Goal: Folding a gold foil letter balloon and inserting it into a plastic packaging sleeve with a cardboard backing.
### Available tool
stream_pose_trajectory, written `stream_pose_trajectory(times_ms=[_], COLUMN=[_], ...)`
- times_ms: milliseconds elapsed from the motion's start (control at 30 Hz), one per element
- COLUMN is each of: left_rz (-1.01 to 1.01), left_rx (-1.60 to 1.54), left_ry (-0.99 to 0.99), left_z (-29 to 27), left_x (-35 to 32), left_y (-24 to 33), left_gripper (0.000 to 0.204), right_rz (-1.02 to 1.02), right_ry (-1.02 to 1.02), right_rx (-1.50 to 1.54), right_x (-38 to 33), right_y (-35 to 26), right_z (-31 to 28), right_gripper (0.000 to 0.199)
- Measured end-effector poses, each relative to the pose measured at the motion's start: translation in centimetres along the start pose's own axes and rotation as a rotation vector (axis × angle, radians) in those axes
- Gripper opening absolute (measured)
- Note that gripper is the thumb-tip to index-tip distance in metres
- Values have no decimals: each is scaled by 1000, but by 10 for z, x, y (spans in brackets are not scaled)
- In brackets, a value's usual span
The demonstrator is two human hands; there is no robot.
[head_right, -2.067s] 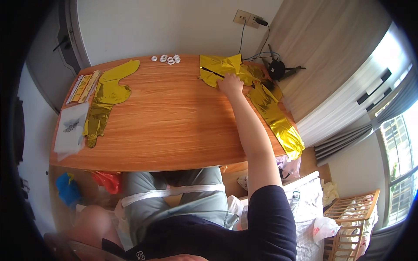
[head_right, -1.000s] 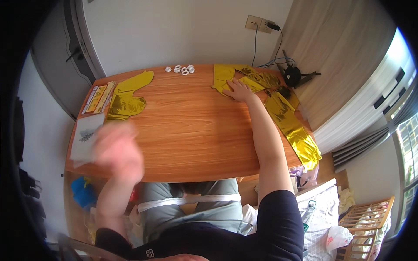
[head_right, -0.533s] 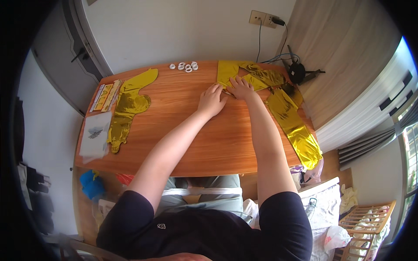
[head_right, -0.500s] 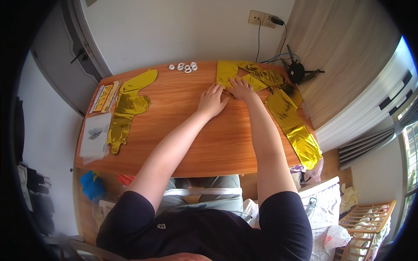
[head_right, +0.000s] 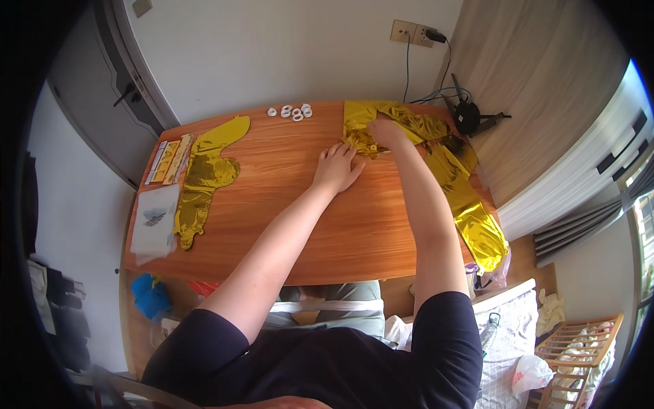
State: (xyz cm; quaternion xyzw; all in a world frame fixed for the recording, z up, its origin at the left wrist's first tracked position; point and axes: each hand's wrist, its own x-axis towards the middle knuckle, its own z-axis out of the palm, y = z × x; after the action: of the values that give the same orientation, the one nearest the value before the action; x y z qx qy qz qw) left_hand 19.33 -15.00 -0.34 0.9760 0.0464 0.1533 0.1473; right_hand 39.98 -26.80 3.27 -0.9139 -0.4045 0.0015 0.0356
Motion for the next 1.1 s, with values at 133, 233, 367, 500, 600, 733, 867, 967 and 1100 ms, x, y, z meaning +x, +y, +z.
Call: stream_pose_trajectory(times_ms=[133, 233, 367, 500, 600, 733, 867, 967, 1100], left_rz=[47, 43, 56, 24, 6, 49, 37, 7, 0], left_rx=[-19, -23, -40, -36, -17, -52, -42, -29, -28], left_ry=[11, 4, 10, 5, 1, 3, 45, -34, -64], left_z=[3, 1, 1, 4, 2, 5, 8, 1, -4], left_x=[1, -3, 1, 1, -2, 8, 2, 1, -1], left_y=[4, 0, 7, 0, -7, 10, -4, 0, 5], left_gripper=[63, 61, 58, 57, 58, 58, 58, 59, 58], right_rz=[163, 314, 285, 356, 378, 371, 368, 418, 476], right_ry=[184, 322, 398, 671, 838, 891, 965, 1080, 1231], right_rx=[307, 413, 359, 395, 452, 318, 294, 264, 220], right_x=[14, 22, 19, 11, 4, -7, -12, -22, -35], right_y=[38, 47, 76, 67, 61, 115, 109, 114, 129], right_z=[-42, -75, -129, -169, -199, -247, -286, -311, -343], right_gripper=[44, 46, 48, 48, 49, 50, 51, 48, 45])
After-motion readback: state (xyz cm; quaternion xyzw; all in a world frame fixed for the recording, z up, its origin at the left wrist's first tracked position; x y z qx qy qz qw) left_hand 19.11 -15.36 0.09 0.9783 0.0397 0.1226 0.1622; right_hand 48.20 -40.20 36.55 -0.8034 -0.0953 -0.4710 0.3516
